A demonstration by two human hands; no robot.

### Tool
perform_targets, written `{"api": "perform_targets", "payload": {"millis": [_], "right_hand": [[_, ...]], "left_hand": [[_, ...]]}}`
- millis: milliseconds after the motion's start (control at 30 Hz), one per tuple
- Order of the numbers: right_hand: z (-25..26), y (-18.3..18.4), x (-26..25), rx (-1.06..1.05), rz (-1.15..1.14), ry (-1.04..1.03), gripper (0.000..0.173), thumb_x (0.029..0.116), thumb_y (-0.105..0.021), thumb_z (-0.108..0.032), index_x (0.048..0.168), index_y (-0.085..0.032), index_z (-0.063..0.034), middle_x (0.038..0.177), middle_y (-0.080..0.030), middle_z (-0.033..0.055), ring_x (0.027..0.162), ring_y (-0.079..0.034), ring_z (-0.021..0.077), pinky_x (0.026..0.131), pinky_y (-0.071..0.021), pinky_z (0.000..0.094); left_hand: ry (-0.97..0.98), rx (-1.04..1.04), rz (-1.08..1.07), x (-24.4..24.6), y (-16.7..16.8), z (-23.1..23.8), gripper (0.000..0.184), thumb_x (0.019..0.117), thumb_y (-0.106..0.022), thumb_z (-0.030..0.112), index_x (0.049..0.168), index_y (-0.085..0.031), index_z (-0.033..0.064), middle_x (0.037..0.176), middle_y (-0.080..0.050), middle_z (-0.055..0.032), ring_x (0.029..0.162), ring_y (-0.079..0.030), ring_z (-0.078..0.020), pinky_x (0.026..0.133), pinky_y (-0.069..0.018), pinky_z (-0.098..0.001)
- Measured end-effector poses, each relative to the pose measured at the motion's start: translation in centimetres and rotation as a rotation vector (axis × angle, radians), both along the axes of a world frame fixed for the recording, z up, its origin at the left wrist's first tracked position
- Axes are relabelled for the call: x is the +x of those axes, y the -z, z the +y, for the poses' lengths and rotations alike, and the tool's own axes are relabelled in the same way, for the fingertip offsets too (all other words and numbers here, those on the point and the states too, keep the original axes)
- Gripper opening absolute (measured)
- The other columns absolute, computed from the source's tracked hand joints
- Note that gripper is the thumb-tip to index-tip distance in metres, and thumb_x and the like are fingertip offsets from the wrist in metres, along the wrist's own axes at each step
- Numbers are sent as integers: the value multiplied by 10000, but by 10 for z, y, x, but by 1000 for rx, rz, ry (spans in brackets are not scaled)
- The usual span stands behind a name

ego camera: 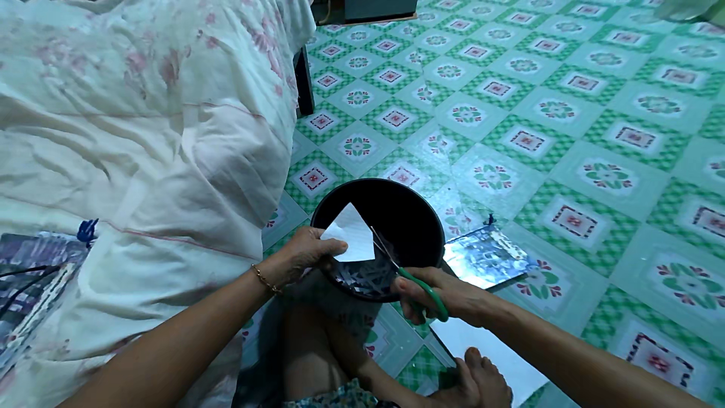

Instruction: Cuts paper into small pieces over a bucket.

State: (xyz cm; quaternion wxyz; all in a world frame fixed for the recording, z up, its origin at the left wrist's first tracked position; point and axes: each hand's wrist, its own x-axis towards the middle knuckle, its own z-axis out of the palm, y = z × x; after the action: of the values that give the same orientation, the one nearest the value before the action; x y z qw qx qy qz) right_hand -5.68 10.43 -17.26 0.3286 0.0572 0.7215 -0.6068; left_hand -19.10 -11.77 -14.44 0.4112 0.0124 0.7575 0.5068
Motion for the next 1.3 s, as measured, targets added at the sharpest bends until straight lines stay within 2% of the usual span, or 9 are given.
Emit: {"api": "perform_targets", "payload": {"millis": [133, 233, 400, 567, 767, 900, 1000, 1133, 1300], "right_hand": [[0, -2, 0, 56, 47, -16, 429, 995, -528, -494, 1086, -570, -76, 756, -626, -78, 665, -619, 26, 632, -503, 206], [-2, -1, 1, 65, 115, -16, 398, 979, -563, -482, 1050, -568, -90, 735, -601, -96, 647, -596, 3, 621, -488, 191], [-2, 0, 1, 97, 145, -40, 468, 964, -586, -491, 1115, -578, -48, 791, -593, -61, 679, -588, 17, 651, -495, 215], [0, -2, 1, 126, 134, 10, 444, 975, -593, -461, 1130, -578, -45, 788, -588, -64, 672, -584, 13, 644, -492, 206], [-3, -1, -2, 190, 152, -42, 468, 979, -576, -493, 1122, -587, -47, 800, -585, -44, 680, -574, 32, 652, -484, 240], [-5, 1, -1, 183, 193, -18, 446, 982, -573, -477, 1095, -595, -46, 762, -577, -54, 648, -571, 23, 629, -483, 223], [-6, 3, 0, 143, 229, 54, 360, 977, -631, -405, 1028, -611, -48, 681, -551, -85, 568, -554, -5, 566, -477, 178], [-6, 5, 1, 100, 252, 104, 247, 961, -672, -340, 939, -615, -101, 604, -546, -123, 501, -541, -31, 505, -457, 141], [-8, -1, -2, 172, 141, -29, 453, 1005, -558, -471, 1097, -582, -28, 738, -581, -42, 627, -574, 37, 619, -486, 231]], "left_hand": [[-5, 28, 1, 0, 0, 0, 56, 1000, -630, 43, 964, -647, 4, 717, -650, 11, 589, -612, -27, 594, -529, -169], [2, 40, 1, 2, 0, 0, 63, 995, -635, 39, 946, -653, 4, 707, -651, 14, 585, -611, -26, 591, -528, -168], [-56, 34, 8, 2, -3, 2, 74, 1007, -622, 50, 961, -640, -6, 727, -648, -2, 592, -615, -34, 590, -531, -175], [-148, 21, 51, -1, -2, 3, 90, 1004, -634, 71, 985, -641, -17, 710, -635, -12, 568, -597, -38, 566, -519, -174], [-2, 74, 50, 8, -3, 2, 44, 979, -649, 13, 947, -668, -12, 745, -676, 4, 649, -643, -35, 653, -553, -188], [24, 87, 59, 6, -2, 0, 51, 982, -643, 9, 944, -669, -12, 744, -677, 5, 641, -641, -34, 651, -551, -186], [3, 89, 52, 6, -3, 1, 55, 989, -629, 3, 947, -661, -15, 736, -673, 2, 629, -637, -36, 636, -548, -184], [-3, 90, 46, 5, 0, 1, 56, 990, -633, 12, 950, -663, -14, 752, -683, -4, 651, -653, -42, 652, -556, -189], [70, 100, 34, 8, 2, 0, 68, 979, -641, 6, 920, -674, -2, 738, -685, 13, 651, -647, -30, 656, -552, -189]]}}
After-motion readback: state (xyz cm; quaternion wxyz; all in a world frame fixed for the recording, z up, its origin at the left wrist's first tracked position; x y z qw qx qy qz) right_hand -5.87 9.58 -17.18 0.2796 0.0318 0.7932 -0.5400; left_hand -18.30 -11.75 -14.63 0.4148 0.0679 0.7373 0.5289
